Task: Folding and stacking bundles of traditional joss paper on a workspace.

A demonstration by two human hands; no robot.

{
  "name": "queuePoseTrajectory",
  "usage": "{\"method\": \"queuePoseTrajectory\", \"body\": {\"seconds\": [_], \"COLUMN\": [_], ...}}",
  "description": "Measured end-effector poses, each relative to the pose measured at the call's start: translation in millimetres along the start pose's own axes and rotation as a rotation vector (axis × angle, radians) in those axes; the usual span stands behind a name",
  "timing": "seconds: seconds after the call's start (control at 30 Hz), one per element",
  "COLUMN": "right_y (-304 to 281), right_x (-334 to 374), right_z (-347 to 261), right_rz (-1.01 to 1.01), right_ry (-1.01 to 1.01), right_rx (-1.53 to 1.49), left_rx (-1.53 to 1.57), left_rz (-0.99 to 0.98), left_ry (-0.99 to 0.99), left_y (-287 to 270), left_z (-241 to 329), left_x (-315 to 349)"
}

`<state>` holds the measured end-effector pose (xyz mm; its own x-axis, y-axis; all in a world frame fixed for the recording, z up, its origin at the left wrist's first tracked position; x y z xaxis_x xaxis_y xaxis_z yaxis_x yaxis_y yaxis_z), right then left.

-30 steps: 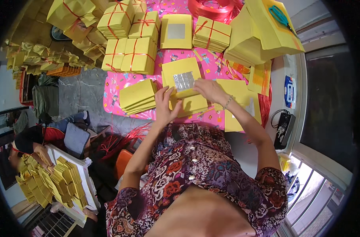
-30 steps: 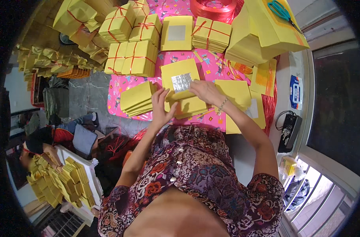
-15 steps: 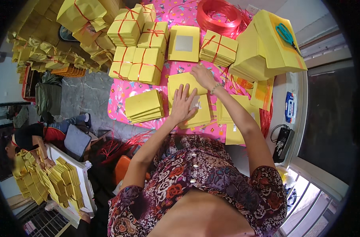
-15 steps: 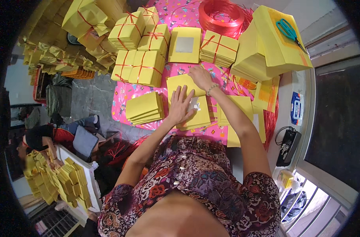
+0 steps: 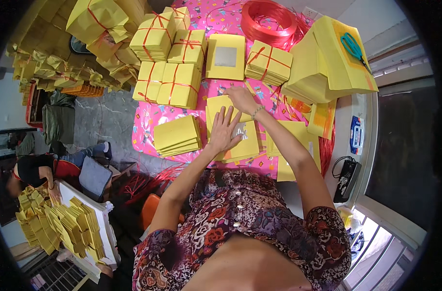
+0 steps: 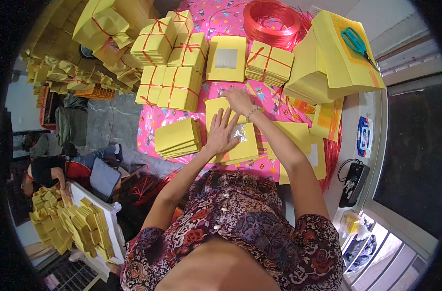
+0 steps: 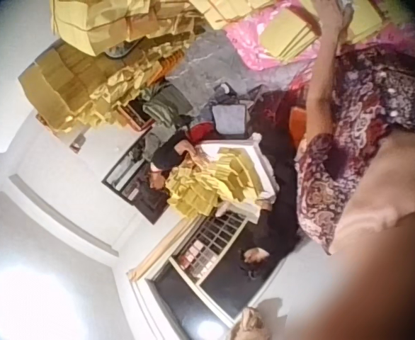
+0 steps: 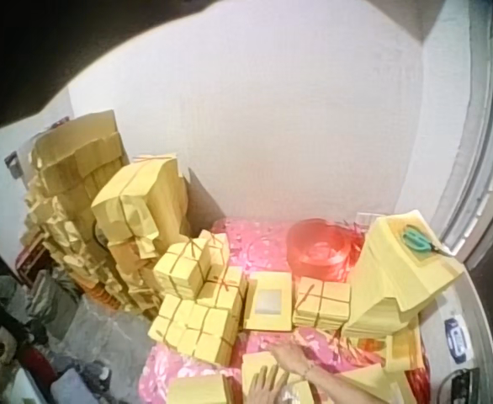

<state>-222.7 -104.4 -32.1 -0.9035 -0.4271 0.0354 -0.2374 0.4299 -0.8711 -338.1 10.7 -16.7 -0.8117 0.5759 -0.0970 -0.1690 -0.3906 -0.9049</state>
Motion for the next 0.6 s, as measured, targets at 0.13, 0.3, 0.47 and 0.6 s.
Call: {"method": "queuePoseTrajectory", "body": {"seconds": [0.13,0.3,0.47,0.6], "right_y": [-0.6,-1.6,-0.8,-4.3], "right_x": [0.6,2.2,4.4,11.0], "right_z": [0.7,-1.9,-3.8,-6.8], "right_rz": [0.020,0.040,0.040,0.251], "right_ry": [-0.009,0.000,0.031,-0.067], "right_rx": [0.001,-0.016,-0.013,0.103], "left_rx": [0.014,0.032,0.065,0.078], "left_rz": [-0.011,0.008,0.001,-0.055], "left_ry": [0.003,0.009,0.002,-0.008], "left_y": [1.3,5.3,5.4,9.5], "left_z": [-1.4,-3.2,-3.6,-6.4], "left_x": [-1.4,-0.1,-0.6,-3.2]}}
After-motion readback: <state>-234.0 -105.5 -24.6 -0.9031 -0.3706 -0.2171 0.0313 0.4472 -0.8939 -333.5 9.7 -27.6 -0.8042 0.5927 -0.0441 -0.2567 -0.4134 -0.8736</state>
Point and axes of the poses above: each hand's wrist, its own x-axis away from the middle knuckle, its own y-axis out of the palm, z = x × y, the point moved 4 cm from there along -x, towards the middle knuckle, and after that the axes turned 1 degree about x, right-handed, at the moved point
